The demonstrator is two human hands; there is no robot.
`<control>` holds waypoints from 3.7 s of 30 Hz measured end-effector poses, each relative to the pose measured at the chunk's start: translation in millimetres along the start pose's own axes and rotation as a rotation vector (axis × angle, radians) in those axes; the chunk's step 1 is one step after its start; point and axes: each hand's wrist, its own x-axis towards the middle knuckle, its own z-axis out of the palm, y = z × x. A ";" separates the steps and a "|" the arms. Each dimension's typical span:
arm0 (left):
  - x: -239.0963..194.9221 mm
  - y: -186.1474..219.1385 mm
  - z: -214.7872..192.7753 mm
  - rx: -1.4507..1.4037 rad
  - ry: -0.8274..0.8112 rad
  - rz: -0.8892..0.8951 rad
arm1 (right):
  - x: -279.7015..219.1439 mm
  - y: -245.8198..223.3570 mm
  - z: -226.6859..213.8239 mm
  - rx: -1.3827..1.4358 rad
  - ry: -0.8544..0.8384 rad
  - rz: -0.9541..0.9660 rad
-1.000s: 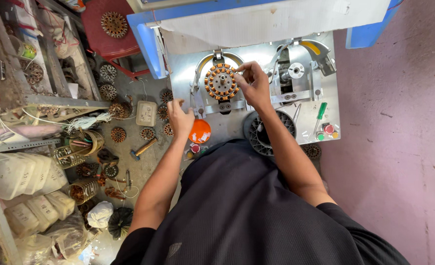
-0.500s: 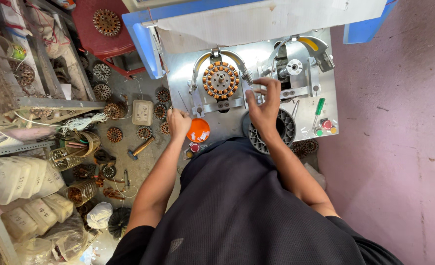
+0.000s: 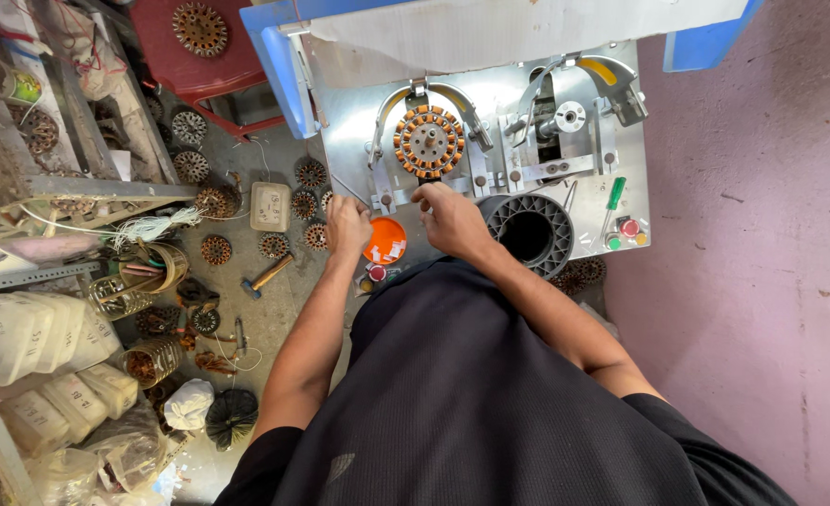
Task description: The person assembles coils into a fan motor stator using an automated winding machine and manually secures components. They position the stator into a fixture, use a screwdriver to guide wires, and then sit on the floor to hammer a central shaft into the stator before returning it to the machine for further processing.
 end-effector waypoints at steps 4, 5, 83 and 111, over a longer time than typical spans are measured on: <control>-4.6 13.7 -22.4 -0.136 0.006 0.012 | 2.7 14.3 22.2 0.071 -0.086 0.083; -9.9 20.8 -29.5 -0.237 0.008 0.020 | 3.4 20.4 29.4 0.129 -0.102 0.119; 66.9 61.1 114.7 -1.786 -0.522 -0.497 | -8.3 80.3 106.1 1.083 0.661 0.725; 59.1 73.6 107.9 -1.805 -0.490 -0.489 | -5.5 115.7 112.6 0.838 0.764 0.525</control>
